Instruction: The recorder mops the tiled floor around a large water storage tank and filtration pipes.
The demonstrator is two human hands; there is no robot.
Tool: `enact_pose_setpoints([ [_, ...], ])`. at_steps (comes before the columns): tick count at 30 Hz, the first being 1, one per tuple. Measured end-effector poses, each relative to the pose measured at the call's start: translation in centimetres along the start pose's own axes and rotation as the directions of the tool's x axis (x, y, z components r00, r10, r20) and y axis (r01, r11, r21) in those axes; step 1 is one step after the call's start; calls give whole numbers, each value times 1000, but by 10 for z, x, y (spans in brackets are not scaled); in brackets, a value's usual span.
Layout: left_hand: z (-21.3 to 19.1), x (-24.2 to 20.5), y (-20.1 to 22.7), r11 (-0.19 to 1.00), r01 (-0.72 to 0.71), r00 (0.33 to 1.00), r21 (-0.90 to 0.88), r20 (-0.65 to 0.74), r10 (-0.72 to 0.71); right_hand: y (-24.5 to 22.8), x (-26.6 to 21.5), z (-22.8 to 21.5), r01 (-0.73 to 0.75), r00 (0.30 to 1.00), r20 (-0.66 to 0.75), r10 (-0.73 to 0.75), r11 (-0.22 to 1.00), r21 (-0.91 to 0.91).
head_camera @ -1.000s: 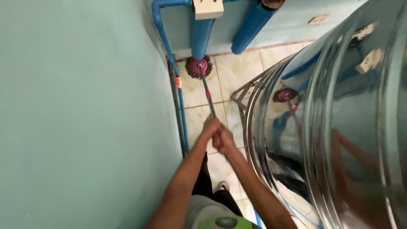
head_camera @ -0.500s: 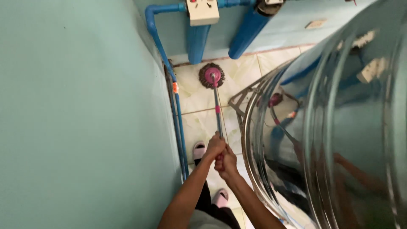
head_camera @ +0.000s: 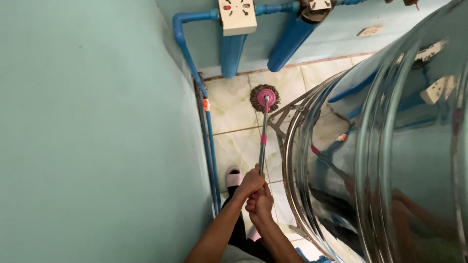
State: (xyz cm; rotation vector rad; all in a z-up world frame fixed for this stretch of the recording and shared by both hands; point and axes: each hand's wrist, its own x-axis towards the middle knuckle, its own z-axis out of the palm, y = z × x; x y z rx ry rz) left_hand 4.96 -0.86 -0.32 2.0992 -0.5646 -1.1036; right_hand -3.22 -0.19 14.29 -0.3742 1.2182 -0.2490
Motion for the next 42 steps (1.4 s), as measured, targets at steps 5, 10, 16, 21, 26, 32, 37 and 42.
enact_pose_setpoints([
  [5, -23, 70, 24, 999, -48, 999, -2, 24, 48, -23, 63, 25, 116, 991, 54, -120, 990, 76],
  [10, -32, 158, 67, 995, -96, 995, -8, 32, 96, -75, 131, 49, 217, 969, 89, -231, 965, 144],
  [16, -37, 200, 90, 984, -58, 997, -167, 39, 66, -121, 180, 52, 120, 967, 196, -165, 967, 223],
  [21, 19, 230, 5, 729, 159, 940, -666, 327, 93, -120, 141, 57, 73, 942, 334, 25, 958, -277],
  [26, -2, 166, -33, 735, 97, 994, -671, 105, -35, -52, 167, 27, -108, 964, 189, 188, 923, -370],
  [32, -67, 65, -51, 603, 145, 969, -784, -9, -245, -3, 79, 75, -93, 956, 194, 221, 854, -513],
  [37, -68, 14, -68, 606, 140, 943, -783, -82, -324, 11, 38, 68, -53, 946, 238, 220, 829, -556],
  [42, -55, -26, -66, 608, 150, 916, -780, -123, -383, 16, 18, 45, -154, 905, 214, 368, 751, -643],
])
